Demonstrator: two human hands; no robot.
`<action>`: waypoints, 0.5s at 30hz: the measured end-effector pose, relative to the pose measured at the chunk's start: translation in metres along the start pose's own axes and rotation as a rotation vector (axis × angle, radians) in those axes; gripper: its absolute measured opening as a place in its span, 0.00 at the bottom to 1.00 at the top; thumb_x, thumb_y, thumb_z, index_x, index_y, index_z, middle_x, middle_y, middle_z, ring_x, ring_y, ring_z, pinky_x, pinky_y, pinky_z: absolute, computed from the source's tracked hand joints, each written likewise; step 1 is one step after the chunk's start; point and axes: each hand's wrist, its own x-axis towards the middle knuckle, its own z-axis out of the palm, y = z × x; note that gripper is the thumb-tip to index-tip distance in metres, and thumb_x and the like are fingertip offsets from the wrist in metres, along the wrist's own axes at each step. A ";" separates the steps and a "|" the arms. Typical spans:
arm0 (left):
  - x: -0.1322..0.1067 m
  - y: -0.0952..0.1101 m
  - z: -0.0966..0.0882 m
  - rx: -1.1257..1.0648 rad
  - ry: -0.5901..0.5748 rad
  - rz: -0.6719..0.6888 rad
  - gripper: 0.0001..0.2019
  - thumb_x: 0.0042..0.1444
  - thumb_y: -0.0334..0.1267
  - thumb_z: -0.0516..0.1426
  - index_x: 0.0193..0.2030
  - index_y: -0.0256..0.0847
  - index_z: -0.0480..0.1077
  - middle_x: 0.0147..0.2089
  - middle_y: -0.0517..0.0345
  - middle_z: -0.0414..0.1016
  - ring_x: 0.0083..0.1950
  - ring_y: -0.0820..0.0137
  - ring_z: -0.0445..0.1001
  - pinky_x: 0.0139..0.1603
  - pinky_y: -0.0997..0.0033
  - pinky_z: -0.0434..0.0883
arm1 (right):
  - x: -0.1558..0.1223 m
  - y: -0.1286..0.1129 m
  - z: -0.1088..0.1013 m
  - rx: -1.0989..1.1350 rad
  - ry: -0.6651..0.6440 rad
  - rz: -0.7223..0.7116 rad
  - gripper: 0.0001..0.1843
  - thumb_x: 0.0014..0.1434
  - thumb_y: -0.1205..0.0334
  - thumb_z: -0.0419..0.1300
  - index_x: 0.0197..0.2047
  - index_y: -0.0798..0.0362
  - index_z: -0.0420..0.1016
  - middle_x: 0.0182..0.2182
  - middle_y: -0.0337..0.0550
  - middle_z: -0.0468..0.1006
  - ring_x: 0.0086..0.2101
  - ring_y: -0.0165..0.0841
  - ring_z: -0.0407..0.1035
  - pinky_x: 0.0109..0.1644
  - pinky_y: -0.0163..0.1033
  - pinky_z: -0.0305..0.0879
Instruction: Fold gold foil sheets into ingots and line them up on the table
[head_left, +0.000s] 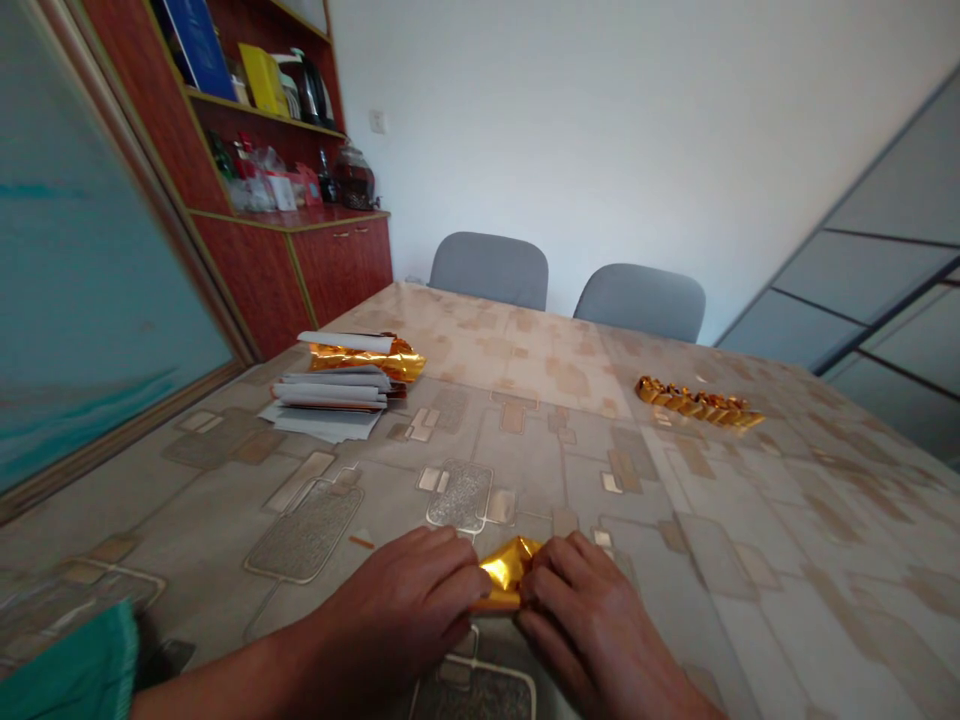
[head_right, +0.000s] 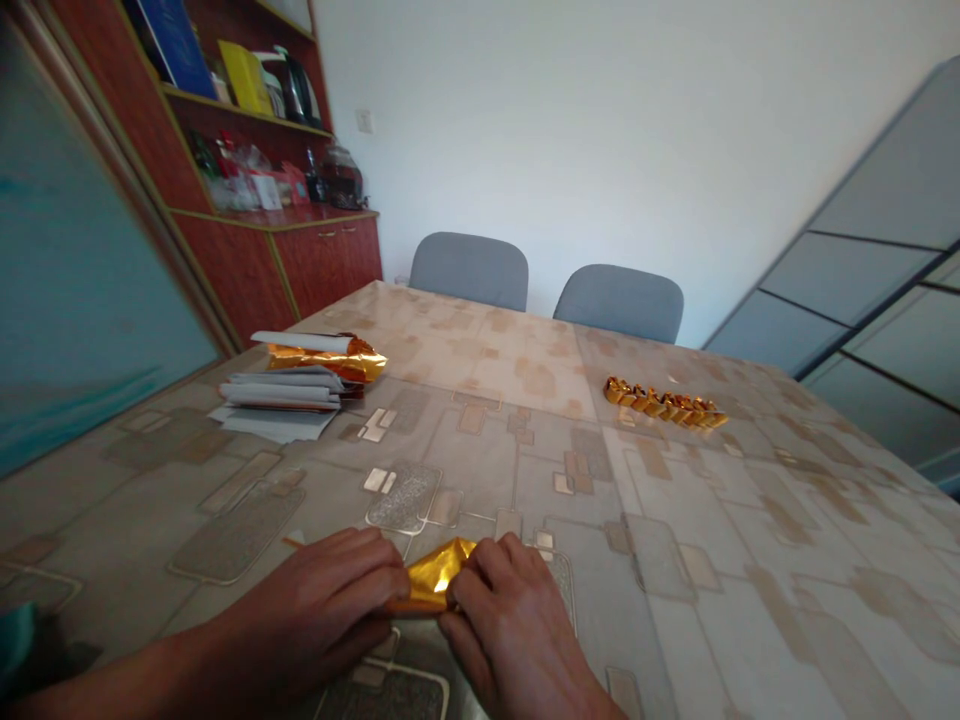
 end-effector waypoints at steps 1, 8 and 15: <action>0.000 -0.001 0.004 0.018 0.025 0.006 0.10 0.60 0.23 0.50 0.36 0.41 0.68 0.36 0.58 0.74 0.35 0.65 0.70 0.35 0.69 0.64 | 0.000 -0.001 -0.001 0.002 -0.013 0.009 0.05 0.61 0.66 0.67 0.40 0.49 0.75 0.41 0.44 0.78 0.40 0.42 0.70 0.42 0.45 0.68; -0.005 -0.007 0.009 -0.143 0.065 -0.118 0.04 0.64 0.32 0.56 0.37 0.41 0.70 0.35 0.59 0.75 0.36 0.66 0.72 0.36 0.71 0.64 | -0.002 -0.002 0.008 -0.032 0.031 0.041 0.09 0.55 0.66 0.69 0.38 0.48 0.74 0.40 0.43 0.79 0.39 0.43 0.70 0.40 0.44 0.66; -0.003 -0.006 0.005 -0.191 0.031 -0.221 0.03 0.60 0.33 0.62 0.36 0.40 0.71 0.33 0.60 0.76 0.35 0.67 0.73 0.36 0.71 0.64 | 0.000 -0.001 0.024 -0.039 0.143 0.024 0.06 0.58 0.67 0.65 0.37 0.47 0.74 0.34 0.40 0.79 0.34 0.40 0.69 0.36 0.41 0.58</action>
